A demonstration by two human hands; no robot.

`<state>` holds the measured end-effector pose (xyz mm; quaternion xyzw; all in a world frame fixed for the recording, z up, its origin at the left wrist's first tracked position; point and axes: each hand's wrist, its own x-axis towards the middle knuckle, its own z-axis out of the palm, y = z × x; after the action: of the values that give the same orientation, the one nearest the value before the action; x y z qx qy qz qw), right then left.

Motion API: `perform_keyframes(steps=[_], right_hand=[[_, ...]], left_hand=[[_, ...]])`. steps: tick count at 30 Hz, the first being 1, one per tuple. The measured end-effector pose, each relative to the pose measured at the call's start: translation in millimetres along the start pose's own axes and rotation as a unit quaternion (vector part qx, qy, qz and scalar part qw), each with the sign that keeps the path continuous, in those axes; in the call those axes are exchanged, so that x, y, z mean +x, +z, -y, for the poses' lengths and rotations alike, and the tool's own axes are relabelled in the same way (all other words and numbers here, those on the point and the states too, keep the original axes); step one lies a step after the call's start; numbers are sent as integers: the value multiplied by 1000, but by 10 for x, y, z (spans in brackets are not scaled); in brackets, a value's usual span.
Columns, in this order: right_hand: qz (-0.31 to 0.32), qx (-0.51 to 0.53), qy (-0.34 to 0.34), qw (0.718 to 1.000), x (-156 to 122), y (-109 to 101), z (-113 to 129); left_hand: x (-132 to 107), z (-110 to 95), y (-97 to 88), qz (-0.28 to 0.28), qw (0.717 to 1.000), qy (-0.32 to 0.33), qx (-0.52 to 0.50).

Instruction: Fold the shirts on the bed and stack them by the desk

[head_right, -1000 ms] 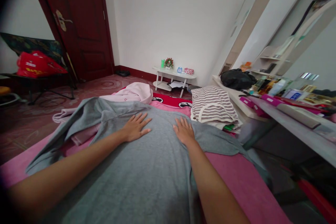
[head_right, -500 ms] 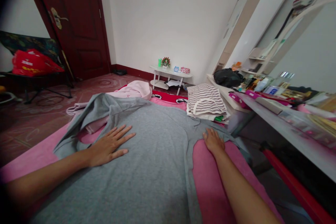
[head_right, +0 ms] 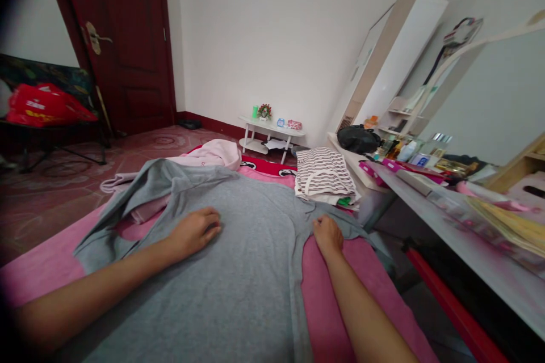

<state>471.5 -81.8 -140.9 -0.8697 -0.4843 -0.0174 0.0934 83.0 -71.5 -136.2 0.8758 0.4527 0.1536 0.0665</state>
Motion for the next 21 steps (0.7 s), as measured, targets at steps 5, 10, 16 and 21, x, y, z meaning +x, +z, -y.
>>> perform_keyframes(steps=[5, 10, 16, 21], right_hand=[[-3, -33, -50, 998, 338, 22, 253], [-9, -91, -157, 983, 491, 74, 373], [-60, -153, -181, 970, 521, 125, 394], [-99, -115, -225, 962, 526, 152, 921]], left_hand=[[359, -330, 376, -13, 999, -29, 25], [383, -345, 476, 5, 999, -28, 26], [388, -309, 459, 4, 1000, -27, 10], [402, -299, 492, -1, 1000, -31, -2]])
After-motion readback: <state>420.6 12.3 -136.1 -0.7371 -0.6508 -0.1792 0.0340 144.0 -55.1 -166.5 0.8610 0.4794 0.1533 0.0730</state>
